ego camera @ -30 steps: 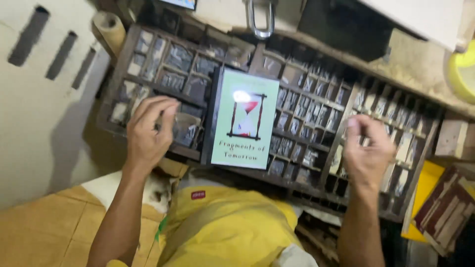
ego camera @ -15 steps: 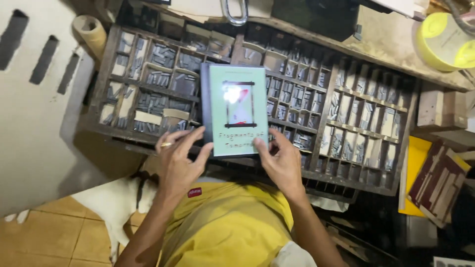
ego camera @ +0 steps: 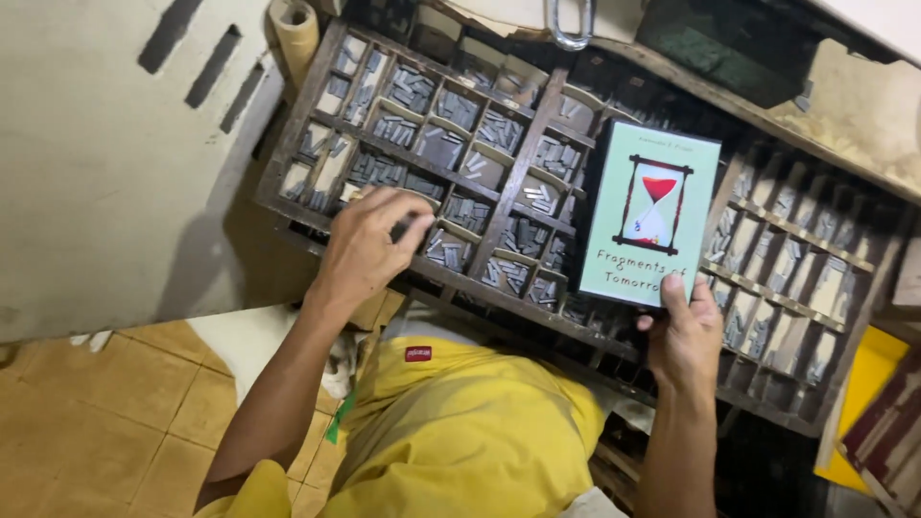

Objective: Selecting and arranging individual metal type characters from a type case for manual printing.

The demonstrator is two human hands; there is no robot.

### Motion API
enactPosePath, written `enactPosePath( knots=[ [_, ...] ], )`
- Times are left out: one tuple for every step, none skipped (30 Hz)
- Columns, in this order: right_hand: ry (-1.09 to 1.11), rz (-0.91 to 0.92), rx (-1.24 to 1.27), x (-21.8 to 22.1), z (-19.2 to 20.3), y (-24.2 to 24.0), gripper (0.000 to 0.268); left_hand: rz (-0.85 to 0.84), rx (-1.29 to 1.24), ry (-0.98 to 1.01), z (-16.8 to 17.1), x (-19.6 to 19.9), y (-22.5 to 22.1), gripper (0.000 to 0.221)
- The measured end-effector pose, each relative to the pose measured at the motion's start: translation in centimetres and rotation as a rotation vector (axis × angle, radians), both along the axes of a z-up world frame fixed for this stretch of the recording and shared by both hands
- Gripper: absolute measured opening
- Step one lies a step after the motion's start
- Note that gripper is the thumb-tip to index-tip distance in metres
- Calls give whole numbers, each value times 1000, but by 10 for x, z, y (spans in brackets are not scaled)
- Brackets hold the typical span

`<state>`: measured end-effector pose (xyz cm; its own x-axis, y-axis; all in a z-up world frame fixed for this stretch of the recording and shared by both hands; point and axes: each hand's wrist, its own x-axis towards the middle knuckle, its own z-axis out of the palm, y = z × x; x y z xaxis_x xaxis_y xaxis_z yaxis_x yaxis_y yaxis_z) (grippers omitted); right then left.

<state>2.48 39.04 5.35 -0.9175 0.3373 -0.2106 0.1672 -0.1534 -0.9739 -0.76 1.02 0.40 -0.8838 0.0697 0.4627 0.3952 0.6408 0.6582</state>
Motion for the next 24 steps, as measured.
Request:
enactPosePath(
  knots=[
    [-1, 5, -5, -4, -2, 0, 23, 5, -5, -1, 1, 0, 0, 14],
    [3, 11, 21, -8, -3, -1, 24, -79, -54, -43, 2, 1, 0, 11],
    [8, 15, 51, -11, -4, 1, 26, -164, -99, -85, 2, 1, 2, 8],
    [8, 19, 50, -13, -4, -1, 26, -161, -99, -85, -2, 0, 4, 8],
    [12, 17, 80, -15, -3, -3, 25, -186, -166, -170, -5, -1, 7, 4],
    [16, 16, 110, -18, -3, -5, 25, -210, -233, -256, -9, -2, 9, 4],
    [14, 20, 109, -16, 2, -11, 25, -206, -233, -259, -2, -3, 11, 4],
    [8, 51, 200, -15, 7, -17, 27, -224, -275, -289, 5, -5, 14, 7],
    [1, 78, 291, -13, 13, -22, 29, -245, -317, -320, 12, -7, 17, 10],
    [-2, 78, 292, -15, 8, -21, 29, -246, -316, -323, 14, -9, 20, 10],
    [8, 77, 321, -16, 4, -19, 29, -252, -376, -333, 16, -12, 25, 10],
    [17, 76, 350, -18, -1, -17, 30, -258, -435, -343, 17, -14, 29, 11],
    [15, 74, 350, -16, 5, -21, 30, -260, -435, -344, 19, -14, 32, 11],
    [26, 83, 397, -15, 11, -25, 32, -269, -412, -339, 21, -14, 35, 12],
    [33, 89, 447, -12, 17, -29, 35, -282, -387, -336, 22, -13, 39, 12],
    [28, 85, 449, -10, 15, -30, 35, -289, -385, -339, 26, -12, 38, 12],
    [118, 92, 578, -8, 14, -29, 37, -275, -382, -326, 30, -12, 39, 12],
    [208, 101, 706, -7, 14, -28, 40, -261, -379, -313, 34, -11, 40, 13],
    [203, 99, 709, -6, 6, -20, 40, -265, -377, -315, 33, -11, 39, 13],
    [271, 56, 1022, -4, -1, -11, 37, -252, -341, -337, 33, -10, 38, 13],
    [341, 18, 1331, -2, -9, -3, 37, -234, -307, -361, 32, -9, 36, 15],
    [339, 22, 1331, 3, -11, -12, 37, -234, -306, -365, 25, -4, 34, 15],
    [383, 119, 1348, 9, -13, -22, 19, -182, -240, -294, 18, 0, 32, 17],
    [427, 217, 1362, 15, -15, -30, 5, -129, -173, -223, 12, 3, 30, 18]
  ],
)
